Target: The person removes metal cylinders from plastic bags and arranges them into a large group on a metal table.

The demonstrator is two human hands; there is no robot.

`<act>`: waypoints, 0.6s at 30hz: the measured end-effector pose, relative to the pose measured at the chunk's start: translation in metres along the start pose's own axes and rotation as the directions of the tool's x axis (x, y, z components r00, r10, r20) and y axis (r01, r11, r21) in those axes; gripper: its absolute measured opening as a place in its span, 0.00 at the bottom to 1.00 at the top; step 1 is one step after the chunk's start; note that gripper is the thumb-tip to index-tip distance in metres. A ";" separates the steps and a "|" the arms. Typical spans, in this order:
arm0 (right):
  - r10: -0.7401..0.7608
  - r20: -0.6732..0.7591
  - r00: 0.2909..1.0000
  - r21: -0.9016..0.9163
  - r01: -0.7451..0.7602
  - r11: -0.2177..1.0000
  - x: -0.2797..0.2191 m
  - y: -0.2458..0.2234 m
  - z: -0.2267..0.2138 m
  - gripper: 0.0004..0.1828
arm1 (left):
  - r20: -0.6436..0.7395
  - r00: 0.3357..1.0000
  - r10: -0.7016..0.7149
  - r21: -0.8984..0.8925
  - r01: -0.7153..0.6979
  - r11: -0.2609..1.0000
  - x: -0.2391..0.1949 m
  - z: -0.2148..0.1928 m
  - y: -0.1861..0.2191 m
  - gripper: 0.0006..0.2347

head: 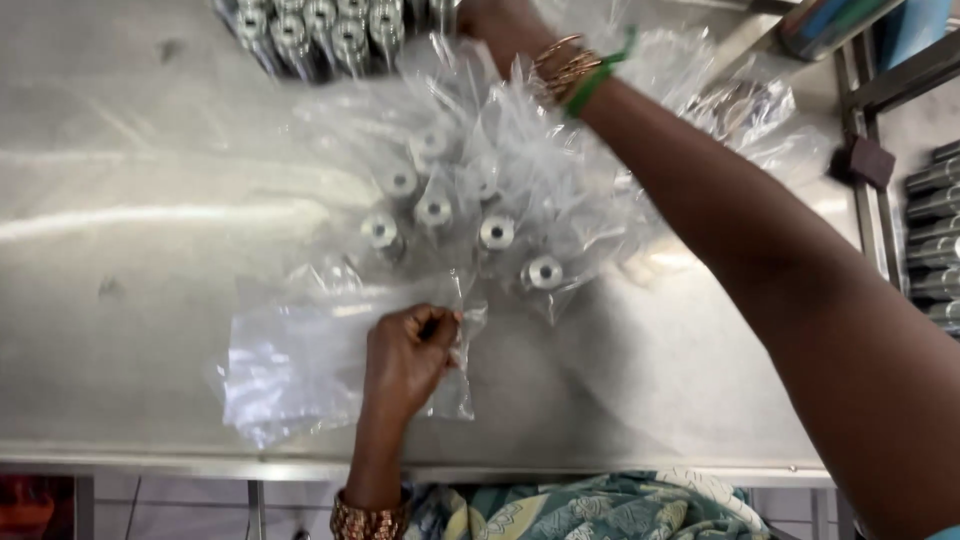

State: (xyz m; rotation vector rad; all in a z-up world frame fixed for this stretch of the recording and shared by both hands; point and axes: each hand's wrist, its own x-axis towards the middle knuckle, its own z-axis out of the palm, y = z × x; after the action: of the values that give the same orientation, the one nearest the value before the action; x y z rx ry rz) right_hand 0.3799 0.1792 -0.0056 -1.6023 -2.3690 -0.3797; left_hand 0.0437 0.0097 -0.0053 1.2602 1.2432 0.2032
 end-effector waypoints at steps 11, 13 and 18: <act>0.395 0.227 0.890 0.844 0.023 -0.537 -0.172 -0.172 -0.168 0.20 | -0.011 0.991 0.135 -0.051 -0.135 0.990 0.001 -0.003 -0.009 0.11; 0.402 0.415 0.816 0.803 -0.121 -0.583 -0.185 -0.219 -0.144 0.20 | -0.011 0.992 0.124 -0.037 -0.124 0.992 0.000 -0.002 -0.006 0.11; 0.429 0.732 0.529 0.655 -0.372 -0.658 -0.191 -0.278 -0.096 0.19 | -0.022 0.992 0.127 -0.032 -0.128 0.991 -0.001 -0.005 -0.015 0.11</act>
State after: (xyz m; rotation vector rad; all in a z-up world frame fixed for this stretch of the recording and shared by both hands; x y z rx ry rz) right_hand 0.1966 -0.1193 -0.0032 -1.2307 -0.3961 1.4766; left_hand 0.0316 0.0063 -0.0158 1.3126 1.1725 0.3291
